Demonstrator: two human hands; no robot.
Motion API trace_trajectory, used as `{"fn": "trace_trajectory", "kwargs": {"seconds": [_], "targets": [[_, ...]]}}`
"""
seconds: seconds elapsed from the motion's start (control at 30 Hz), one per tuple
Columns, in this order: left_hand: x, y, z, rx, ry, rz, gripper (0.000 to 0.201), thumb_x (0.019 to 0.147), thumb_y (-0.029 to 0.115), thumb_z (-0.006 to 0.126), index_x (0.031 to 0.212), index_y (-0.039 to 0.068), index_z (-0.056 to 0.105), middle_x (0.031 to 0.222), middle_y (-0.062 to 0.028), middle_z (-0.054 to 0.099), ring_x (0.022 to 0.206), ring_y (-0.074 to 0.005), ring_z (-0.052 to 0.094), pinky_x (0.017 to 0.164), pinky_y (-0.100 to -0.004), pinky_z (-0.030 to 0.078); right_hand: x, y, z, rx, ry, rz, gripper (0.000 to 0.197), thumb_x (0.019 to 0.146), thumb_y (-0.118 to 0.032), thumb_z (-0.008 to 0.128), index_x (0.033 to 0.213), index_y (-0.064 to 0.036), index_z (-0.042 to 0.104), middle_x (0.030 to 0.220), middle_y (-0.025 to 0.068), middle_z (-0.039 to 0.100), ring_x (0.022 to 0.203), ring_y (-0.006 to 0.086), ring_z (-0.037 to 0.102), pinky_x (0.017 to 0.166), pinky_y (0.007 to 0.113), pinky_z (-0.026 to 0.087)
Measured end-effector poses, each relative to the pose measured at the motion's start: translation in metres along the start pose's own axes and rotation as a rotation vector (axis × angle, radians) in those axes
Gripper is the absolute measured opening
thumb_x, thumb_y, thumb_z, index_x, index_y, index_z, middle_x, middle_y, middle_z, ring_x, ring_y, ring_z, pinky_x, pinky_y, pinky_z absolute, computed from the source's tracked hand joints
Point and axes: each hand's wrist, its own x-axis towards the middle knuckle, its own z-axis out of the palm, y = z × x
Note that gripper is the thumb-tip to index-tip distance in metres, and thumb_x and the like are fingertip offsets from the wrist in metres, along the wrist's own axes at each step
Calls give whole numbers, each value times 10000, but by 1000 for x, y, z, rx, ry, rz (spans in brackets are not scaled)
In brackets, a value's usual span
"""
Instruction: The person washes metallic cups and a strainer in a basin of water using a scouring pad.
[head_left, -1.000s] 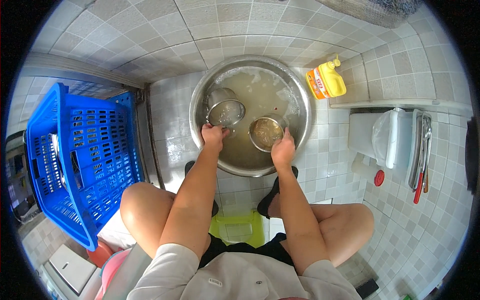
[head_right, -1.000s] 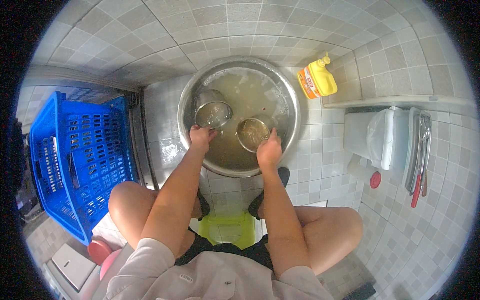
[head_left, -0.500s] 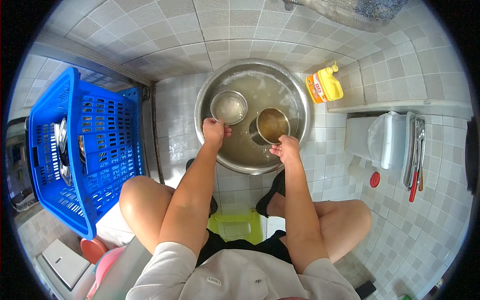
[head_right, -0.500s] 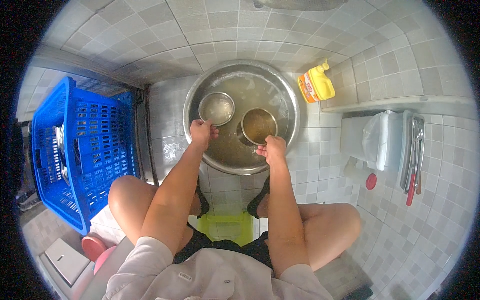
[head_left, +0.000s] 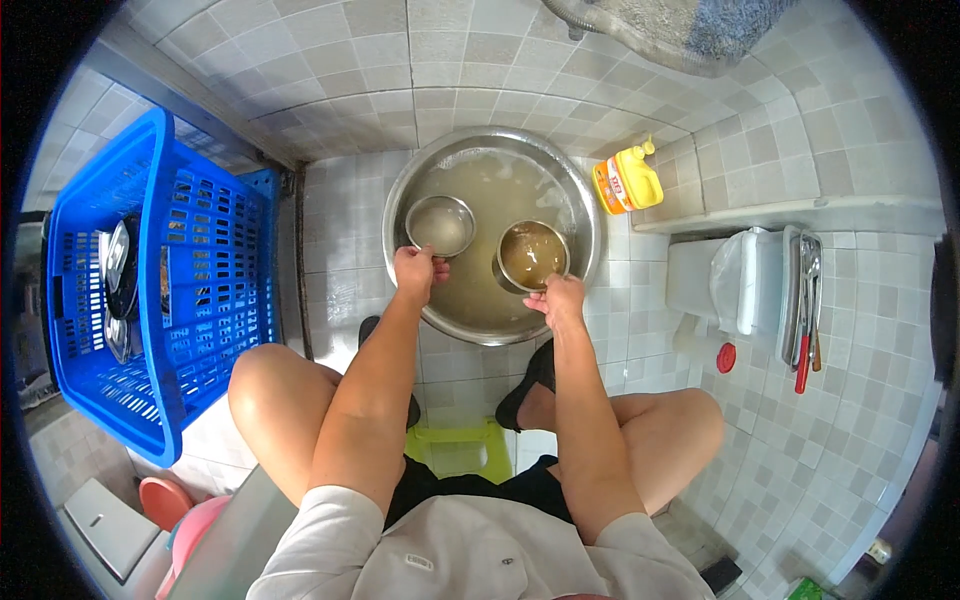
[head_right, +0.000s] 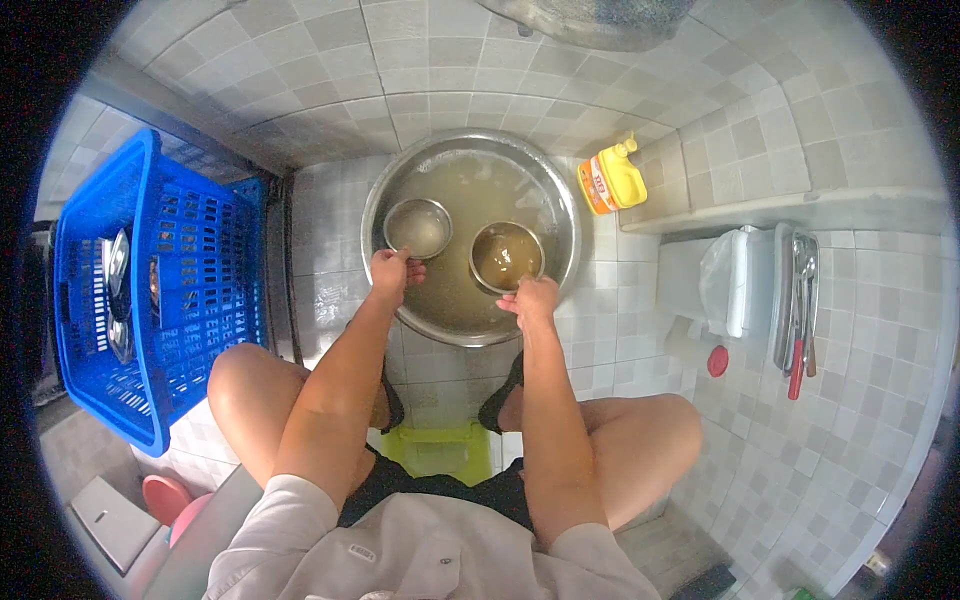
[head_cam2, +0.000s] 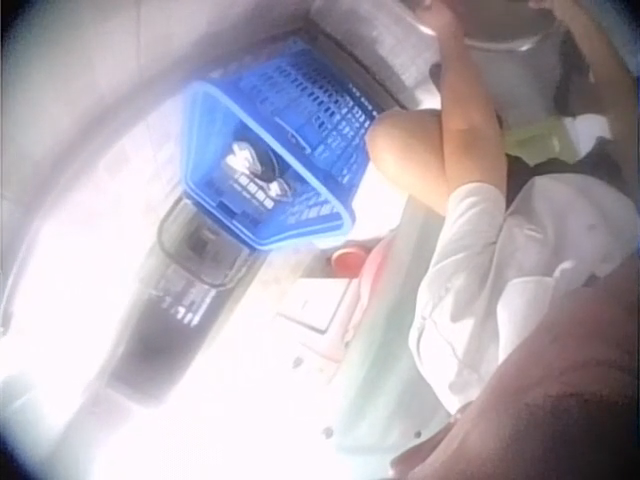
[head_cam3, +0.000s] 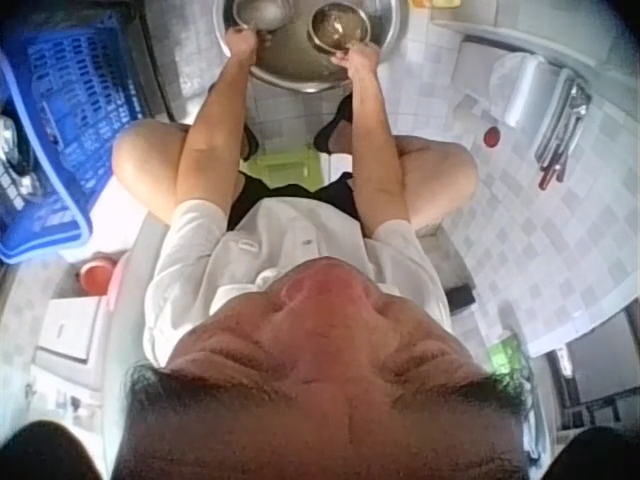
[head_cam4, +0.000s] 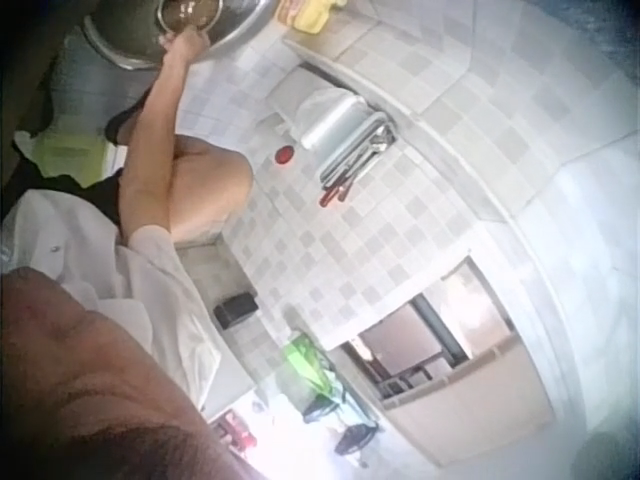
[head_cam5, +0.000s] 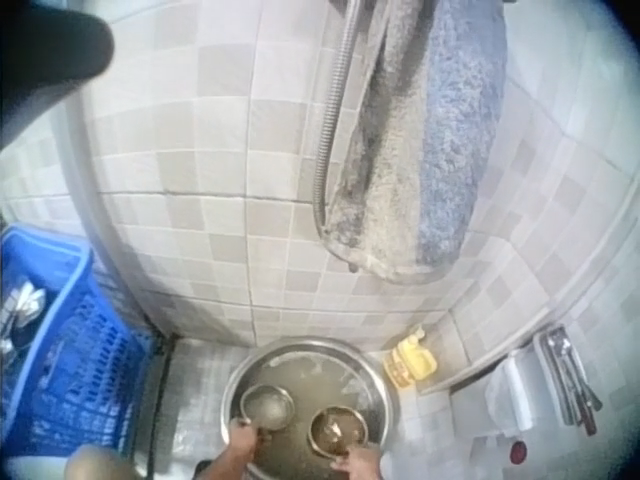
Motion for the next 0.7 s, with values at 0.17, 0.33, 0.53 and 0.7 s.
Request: {"fn": "trace_trajectory", "kwargs": {"seconds": [0.17, 0.33, 0.53, 0.7], "targets": [[-5, 5, -4, 33, -22, -29, 272, 961, 169, 624, 1081, -13, 461, 895, -180, 644, 694, -277, 676, 555, -403, 589, 6, -13, 2, 56, -36, -32, 241, 945, -48, 476, 1103, 133, 501, 887, 208, 580, 565, 257, 613, 489, 402, 626], [-20, 9, 0, 12, -41, -59, 222, 904, 190, 668, 975, 13, 554, 818, -99, 647, 631, -222, 649, 515, -364, 554, 0, -6, 2, -15, 52, -47, 258, 940, -45, 482, 1100, 157, 492, 896, 227, 584, 581, 263, 628, 504, 412, 632], [-22, 6, 1, 73, -74, -81, 189, 889, 194, 685, 959, 44, 593, 814, -69, 630, 632, -199, 621, 514, -342, 531, 13, 2, 4, -9, 16, -27, 273, 933, -34, 479, 1100, 181, 489, 901, 244, 594, 593, 280, 652, 491, 410, 629], [-19, -4, 4, 251, -216, -145, 397, 906, 272, 675, 1181, -2, 589, 1037, -125, 644, 870, -252, 639, 730, -409, 553, 10, 12, 11, -43, 25, -18, 277, 926, -28, 477, 1105, 182, 500, 855, 230, 604, 551, 272, 638, 473, 402, 624]]}}
